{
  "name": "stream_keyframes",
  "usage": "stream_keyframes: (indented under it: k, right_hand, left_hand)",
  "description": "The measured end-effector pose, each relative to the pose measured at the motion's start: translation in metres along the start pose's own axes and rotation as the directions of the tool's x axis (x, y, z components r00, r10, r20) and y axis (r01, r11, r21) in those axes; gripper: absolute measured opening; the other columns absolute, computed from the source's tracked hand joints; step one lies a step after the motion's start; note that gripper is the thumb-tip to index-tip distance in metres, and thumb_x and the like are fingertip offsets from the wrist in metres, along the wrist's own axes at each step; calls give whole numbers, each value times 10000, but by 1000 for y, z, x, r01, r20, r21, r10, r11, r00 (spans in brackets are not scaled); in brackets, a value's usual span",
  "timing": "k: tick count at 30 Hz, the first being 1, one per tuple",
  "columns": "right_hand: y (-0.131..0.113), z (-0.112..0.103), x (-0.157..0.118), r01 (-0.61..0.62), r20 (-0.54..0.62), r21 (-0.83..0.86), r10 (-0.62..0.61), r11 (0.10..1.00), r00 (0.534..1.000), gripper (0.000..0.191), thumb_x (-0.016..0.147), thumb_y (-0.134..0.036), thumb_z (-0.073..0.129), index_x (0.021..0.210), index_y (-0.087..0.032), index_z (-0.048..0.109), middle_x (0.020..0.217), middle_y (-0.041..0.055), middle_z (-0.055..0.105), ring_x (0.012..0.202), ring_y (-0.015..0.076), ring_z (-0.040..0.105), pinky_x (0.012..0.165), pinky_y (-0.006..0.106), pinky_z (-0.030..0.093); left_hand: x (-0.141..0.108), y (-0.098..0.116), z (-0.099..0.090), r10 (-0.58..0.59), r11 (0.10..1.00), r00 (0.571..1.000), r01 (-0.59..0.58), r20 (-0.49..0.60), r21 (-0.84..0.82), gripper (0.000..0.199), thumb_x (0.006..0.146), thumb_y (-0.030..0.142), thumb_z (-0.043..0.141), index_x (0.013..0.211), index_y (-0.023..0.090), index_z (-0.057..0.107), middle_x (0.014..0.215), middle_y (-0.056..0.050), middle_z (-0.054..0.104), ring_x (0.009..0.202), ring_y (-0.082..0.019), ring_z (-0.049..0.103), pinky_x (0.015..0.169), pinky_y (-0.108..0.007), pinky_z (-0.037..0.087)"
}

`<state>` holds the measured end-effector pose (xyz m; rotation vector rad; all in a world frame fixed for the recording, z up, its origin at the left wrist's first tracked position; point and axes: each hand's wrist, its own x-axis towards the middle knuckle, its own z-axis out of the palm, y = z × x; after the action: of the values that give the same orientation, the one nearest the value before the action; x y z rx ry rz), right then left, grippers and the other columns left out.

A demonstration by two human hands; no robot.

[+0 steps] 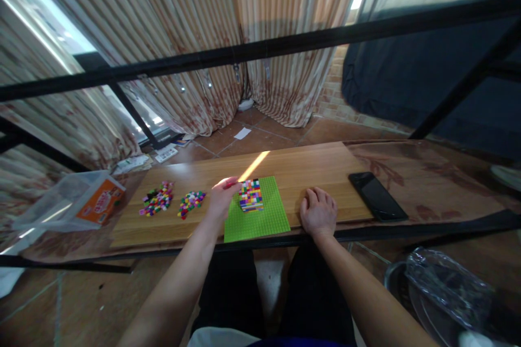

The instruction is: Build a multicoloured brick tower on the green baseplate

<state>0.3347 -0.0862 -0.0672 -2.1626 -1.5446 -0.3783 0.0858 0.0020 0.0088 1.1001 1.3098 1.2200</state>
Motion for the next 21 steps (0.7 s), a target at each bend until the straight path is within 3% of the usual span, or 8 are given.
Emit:
stream_keyframes:
  k: [3, 7, 21]
  right_hand:
    - [0, 0, 0, -5, 9, 5, 5, 1000, 1000, 340, 880, -300, 438, 1118, -171, 643, 1216, 101, 615, 1117, 262, 489, 958, 403, 337]
    - [1, 1, 0, -6, 7, 9, 6, 1000, 1000, 346, 880, -302, 432, 1121, -171, 643, 1214, 101, 615, 1114, 261, 490, 958, 404, 336]
    - [1, 0, -1, -10, 22, -6, 10, 1000, 1000, 356, 885, -308, 427, 1131, -166, 642, 1225, 109, 611, 1126, 266, 486, 958, 408, 344]
  left_hand:
    - [1, 1, -2, -49, 994, 993, 59, 104, -91, 254, 575, 263, 750, 797, 143, 714, 768, -39, 690, 714, -130, 601, 719, -273, 451]
    - [4, 3, -3, -93, 986, 983, 113, 160, -124, 213, 540, 261, 762, 721, 154, 728, 751, -46, 697, 707, -133, 596, 676, -268, 441]
    - [8, -1, 1, -84, 989, 986, 101, 145, -110, 164, 540, 234, 742, 688, 165, 730, 704, -35, 685, 682, -138, 591, 666, -277, 454]
